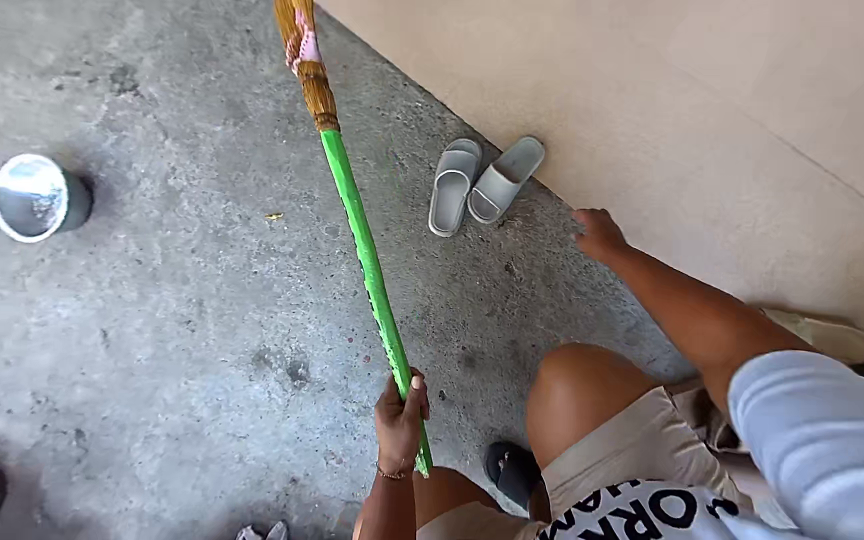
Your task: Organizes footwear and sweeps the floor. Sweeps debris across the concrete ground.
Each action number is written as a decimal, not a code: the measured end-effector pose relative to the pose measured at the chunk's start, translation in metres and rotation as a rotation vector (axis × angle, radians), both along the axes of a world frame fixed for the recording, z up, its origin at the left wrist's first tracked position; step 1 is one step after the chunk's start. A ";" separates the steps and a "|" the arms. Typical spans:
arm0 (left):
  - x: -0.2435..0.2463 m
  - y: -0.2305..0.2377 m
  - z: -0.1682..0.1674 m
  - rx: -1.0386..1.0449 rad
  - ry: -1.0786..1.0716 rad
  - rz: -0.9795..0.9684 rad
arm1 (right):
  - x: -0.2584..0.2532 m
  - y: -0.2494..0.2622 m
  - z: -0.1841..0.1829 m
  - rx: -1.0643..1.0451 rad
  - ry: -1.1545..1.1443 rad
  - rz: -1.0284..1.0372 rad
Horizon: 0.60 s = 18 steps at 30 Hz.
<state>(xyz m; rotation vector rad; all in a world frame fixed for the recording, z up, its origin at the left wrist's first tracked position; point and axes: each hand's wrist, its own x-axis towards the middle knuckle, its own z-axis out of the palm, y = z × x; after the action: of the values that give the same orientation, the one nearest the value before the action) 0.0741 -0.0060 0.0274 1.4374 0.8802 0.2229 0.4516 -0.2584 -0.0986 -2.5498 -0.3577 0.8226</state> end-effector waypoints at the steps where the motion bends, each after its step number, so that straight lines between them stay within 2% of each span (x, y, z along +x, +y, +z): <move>1: -0.010 0.000 0.003 0.006 0.014 0.032 | 0.010 0.033 -0.008 0.028 -0.017 0.013; 3: -0.030 0.001 0.007 0.028 0.045 0.100 | 0.024 0.084 -0.018 0.020 -0.041 -0.010; 6: -0.059 -0.005 0.009 0.039 0.083 0.205 | 0.040 0.125 -0.038 0.012 -0.046 -0.054; 10: -0.094 -0.019 0.011 0.036 0.136 0.330 | 0.046 0.137 -0.063 0.000 -0.018 0.022; 14: -0.124 -0.030 0.015 0.023 0.179 0.434 | 0.037 0.122 -0.042 -0.015 0.058 0.063; 16: -0.136 -0.035 0.019 0.019 0.193 0.467 | 0.026 0.113 -0.021 0.061 0.007 -0.110; 18: -0.144 -0.041 0.019 0.008 0.202 0.510 | 0.023 0.115 -0.011 0.163 -0.015 -0.422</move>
<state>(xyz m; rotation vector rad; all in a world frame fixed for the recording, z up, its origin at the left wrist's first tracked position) -0.0701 -0.0469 0.0468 1.2345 1.4083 0.4675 0.4746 -0.1433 -0.1094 -2.3572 0.1065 0.5882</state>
